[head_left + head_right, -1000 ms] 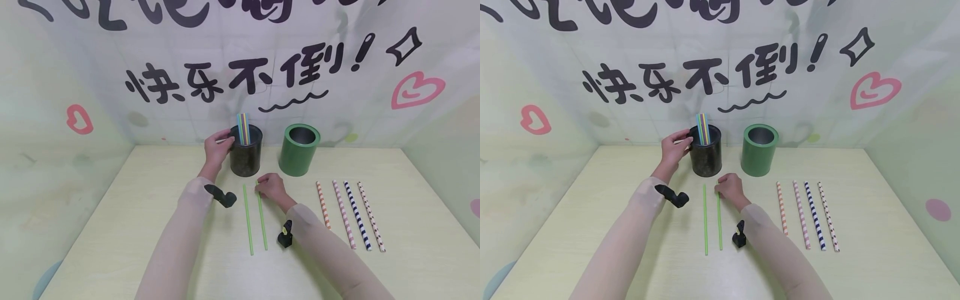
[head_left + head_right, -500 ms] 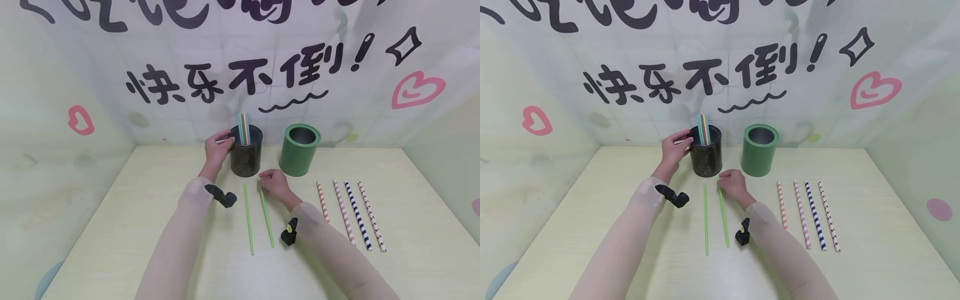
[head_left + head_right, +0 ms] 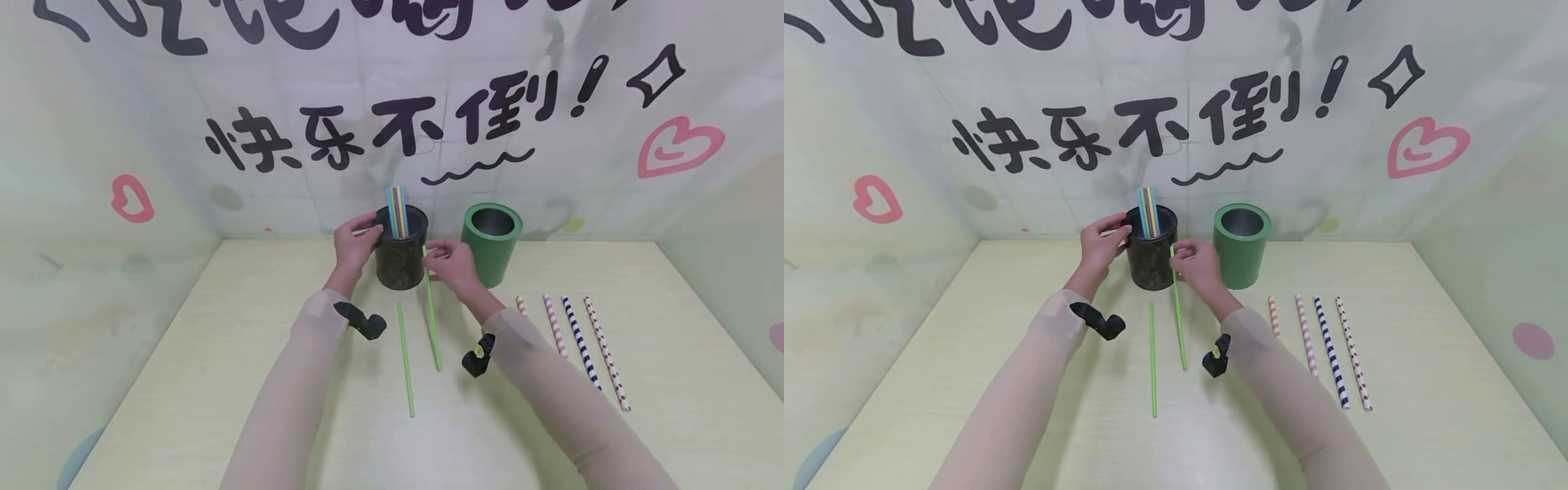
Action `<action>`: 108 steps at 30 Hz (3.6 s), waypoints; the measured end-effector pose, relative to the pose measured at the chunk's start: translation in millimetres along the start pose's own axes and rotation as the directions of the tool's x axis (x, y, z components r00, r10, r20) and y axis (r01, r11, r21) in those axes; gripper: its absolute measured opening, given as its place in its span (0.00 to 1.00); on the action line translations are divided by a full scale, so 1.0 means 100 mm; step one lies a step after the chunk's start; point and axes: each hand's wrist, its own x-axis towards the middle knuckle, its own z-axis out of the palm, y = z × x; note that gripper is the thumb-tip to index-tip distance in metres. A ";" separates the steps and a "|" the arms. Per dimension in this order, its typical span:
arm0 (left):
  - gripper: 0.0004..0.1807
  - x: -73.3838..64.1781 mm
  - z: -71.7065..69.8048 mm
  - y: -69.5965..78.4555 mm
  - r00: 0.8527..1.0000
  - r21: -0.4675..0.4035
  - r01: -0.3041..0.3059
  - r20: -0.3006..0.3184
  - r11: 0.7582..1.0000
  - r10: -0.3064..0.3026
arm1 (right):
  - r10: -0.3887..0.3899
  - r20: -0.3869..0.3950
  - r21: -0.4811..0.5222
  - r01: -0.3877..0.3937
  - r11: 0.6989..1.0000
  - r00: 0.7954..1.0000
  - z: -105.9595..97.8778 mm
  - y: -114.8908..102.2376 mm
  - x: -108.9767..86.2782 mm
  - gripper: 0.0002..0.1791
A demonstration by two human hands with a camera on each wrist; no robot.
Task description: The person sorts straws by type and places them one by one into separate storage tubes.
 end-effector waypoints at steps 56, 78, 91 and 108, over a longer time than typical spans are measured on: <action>0.18 0.00 0.00 -0.03 1.000 -0.011 -0.005 -0.001 1.000 0.005 | -0.299 -0.149 -0.011 0.301 0.954 0.943 0.05 -1.35 0.66 0.14; 0.18 0.01 -0.02 -0.03 1.000 -0.015 -0.011 -0.002 1.000 0.011 | -0.190 -0.089 -0.080 0.183 0.980 0.978 0.15 -0.88 0.79 0.14; 0.18 -0.01 -0.01 -0.02 1.000 -0.022 -0.009 -0.003 1.000 0.009 | -0.112 -0.090 -0.084 0.105 0.991 0.990 0.22 -0.76 0.82 0.14; 0.18 -0.01 0.00 0.00 1.000 -0.014 -0.006 -0.003 1.000 0.006 | -0.040 -0.091 -0.154 0.025 0.988 0.995 0.22 -0.67 0.86 0.14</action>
